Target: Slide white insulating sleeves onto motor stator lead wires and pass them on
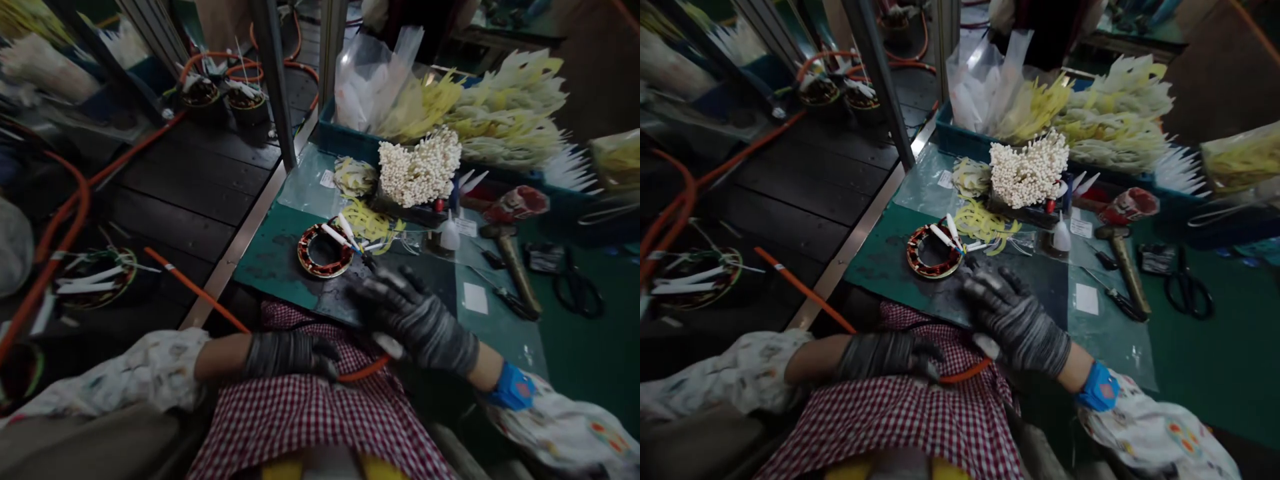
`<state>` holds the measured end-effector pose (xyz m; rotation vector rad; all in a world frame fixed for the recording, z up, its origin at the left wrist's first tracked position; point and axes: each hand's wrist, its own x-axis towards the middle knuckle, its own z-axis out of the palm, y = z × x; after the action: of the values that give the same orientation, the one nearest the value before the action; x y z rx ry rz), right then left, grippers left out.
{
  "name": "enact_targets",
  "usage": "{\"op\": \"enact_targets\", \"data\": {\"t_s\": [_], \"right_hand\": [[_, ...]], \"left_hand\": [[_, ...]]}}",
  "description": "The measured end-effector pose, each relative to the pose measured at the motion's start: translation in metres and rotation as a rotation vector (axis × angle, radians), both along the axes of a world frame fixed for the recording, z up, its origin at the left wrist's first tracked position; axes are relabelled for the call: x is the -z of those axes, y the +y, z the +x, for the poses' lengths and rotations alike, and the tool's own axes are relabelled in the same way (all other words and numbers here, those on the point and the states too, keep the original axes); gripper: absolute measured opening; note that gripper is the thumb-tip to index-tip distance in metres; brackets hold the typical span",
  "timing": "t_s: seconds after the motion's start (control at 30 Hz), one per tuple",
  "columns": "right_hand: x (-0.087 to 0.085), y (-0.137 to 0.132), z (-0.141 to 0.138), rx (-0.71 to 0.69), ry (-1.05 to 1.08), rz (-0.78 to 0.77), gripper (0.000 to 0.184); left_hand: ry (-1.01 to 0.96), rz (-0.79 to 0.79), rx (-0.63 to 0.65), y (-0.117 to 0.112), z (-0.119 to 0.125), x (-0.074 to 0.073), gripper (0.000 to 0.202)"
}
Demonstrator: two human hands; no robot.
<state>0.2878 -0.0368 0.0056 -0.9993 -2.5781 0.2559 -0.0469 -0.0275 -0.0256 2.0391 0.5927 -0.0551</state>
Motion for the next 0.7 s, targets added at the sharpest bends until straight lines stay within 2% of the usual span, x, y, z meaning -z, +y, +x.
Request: {"op": "enact_targets", "data": {"t_s": [0.07, 0.13, 0.2, 0.27, 0.33, 0.43, 0.57, 0.63, 0.7], "right_hand": [[0.014, -0.010, 0.009, 0.136, 0.042, 0.172, 0.026], [0.027, -0.012, 0.014, 0.281, 0.133, 0.229, 0.021], [0.036, -0.010, 0.012, 0.423, 0.233, 0.085, 0.027], [0.039, -0.005, 0.002, 0.516, 0.310, -0.108, 0.039], [0.038, 0.002, -0.011, 0.575, 0.382, -0.224, 0.047], [0.034, 0.015, -0.026, 0.630, 0.424, -0.284, 0.048], [0.032, 0.032, -0.046, 0.560, 0.279, -0.049, 0.032], [0.034, 0.038, -0.062, 0.500, 0.231, 0.102, 0.024], [0.037, 0.043, -0.079, 0.456, 0.202, 0.271, 0.026]], "left_hand": [[-0.007, 0.378, -0.024, 0.042, -0.012, -0.015, 0.039], [0.036, 0.721, -0.086, 0.086, -0.029, -0.027, 0.039], [0.126, 0.893, -0.102, 0.124, -0.043, -0.030, 0.037], [0.223, 0.937, -0.068, 0.146, -0.048, -0.026, 0.036], [0.277, 0.929, -0.046, 0.149, -0.043, -0.019, 0.033], [0.273, 1.013, -0.078, 0.127, -0.028, -0.015, 0.029], [0.168, 1.144, -0.133, 0.090, -0.021, -0.016, 0.028], [0.103, 1.112, -0.185, 0.082, -0.023, -0.013, 0.023], [0.080, 1.019, -0.268, 0.082, -0.024, -0.009, 0.019]]}}
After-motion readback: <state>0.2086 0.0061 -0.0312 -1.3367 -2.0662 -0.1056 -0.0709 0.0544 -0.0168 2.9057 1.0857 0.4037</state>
